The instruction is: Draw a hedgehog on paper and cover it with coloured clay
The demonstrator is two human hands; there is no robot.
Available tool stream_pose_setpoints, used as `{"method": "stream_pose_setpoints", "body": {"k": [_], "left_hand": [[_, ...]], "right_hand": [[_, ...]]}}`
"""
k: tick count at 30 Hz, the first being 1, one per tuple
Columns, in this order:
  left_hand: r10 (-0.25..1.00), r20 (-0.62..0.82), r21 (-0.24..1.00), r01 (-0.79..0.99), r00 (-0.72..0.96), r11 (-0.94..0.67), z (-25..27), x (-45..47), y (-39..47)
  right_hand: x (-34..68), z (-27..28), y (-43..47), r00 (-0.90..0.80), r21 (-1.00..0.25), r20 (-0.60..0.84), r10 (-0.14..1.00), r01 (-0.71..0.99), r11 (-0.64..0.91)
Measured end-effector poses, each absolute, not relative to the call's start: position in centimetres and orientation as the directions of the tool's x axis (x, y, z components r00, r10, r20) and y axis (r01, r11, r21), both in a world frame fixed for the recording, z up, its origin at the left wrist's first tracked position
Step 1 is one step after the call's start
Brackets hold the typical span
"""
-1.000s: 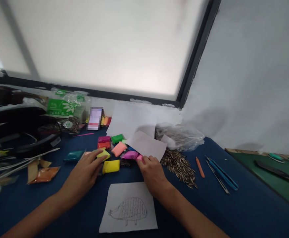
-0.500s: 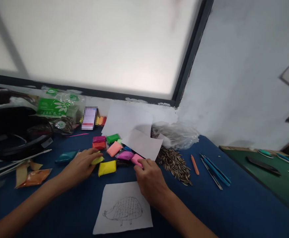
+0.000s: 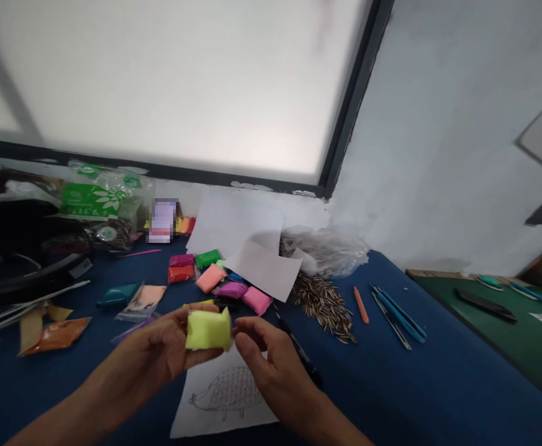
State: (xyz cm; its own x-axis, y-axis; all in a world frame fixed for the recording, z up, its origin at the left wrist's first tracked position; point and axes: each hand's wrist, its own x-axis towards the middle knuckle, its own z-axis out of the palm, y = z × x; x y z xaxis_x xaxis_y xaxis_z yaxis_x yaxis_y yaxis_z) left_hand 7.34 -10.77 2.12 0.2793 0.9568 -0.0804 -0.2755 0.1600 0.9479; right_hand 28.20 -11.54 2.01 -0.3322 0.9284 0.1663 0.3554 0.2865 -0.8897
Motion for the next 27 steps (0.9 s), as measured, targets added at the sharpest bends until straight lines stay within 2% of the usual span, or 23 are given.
{"method": "stream_pose_setpoints", "body": {"k": [1, 3, 9, 13, 16, 20, 22, 24, 27], "left_hand": [[0.940, -0.104, 0.915, -0.339, 0.323, 0.218, 1.7, 7.6, -11.2], [0.931, -0.102, 0.902, -0.362, 0.350, 0.234, 1.0, 8.0, -11.7], [0.914, -0.148, 0.946, -0.215, 0.378, 0.242, 0.5, 7.8, -11.8], [0.924, -0.155, 0.960, -0.169, 0.350, 0.225, 0.3, 7.6, -11.6], [0.934, -0.125, 0.964, -0.181, 0.335, 0.194, 0.3, 7.7, -11.5], [0.921, -0.116, 0.957, -0.206, 0.371, 0.204, 0.5, 7.6, -11.5], [0.920, -0.100, 0.961, -0.204, 0.380, 0.189, 0.6, 7.4, -11.7], [0.916, -0.093, 0.966, -0.186, 0.391, 0.177, 0.7, 7.3, -12.0], [0.916, -0.080, 0.972, -0.172, 0.393, 0.159, 0.9, 7.1, -12.2]], "right_hand": [[28.1, 2.1, -11.8, -0.347, -0.911, 0.147, 0.926, 0.317, 0.263], [27.9, 2.3, -12.2, -0.358, -0.928, 0.117, 0.926, 0.293, 0.230], [27.6, 3.1, -12.8, -0.293, -0.948, 0.028, 0.956, 0.296, 0.119], [27.4, 3.2, -13.2, -0.281, -0.927, 0.019, 0.960, 0.355, 0.122], [27.3, 2.9, -13.6, -0.273, -0.911, 0.073, 0.959, 0.373, 0.176], [27.1, 2.4, -13.8, -0.286, -0.900, 0.211, 0.935, 0.316, 0.300], [27.1, 2.2, -13.9, -0.294, -0.903, 0.231, 0.928, 0.291, 0.317], [27.1, 2.0, -13.9, -0.323, -0.940, 0.161, 0.933, 0.238, 0.245], [27.2, 1.7, -13.8, -0.375, -0.993, -0.016, 0.927, 0.111, 0.028]]}}
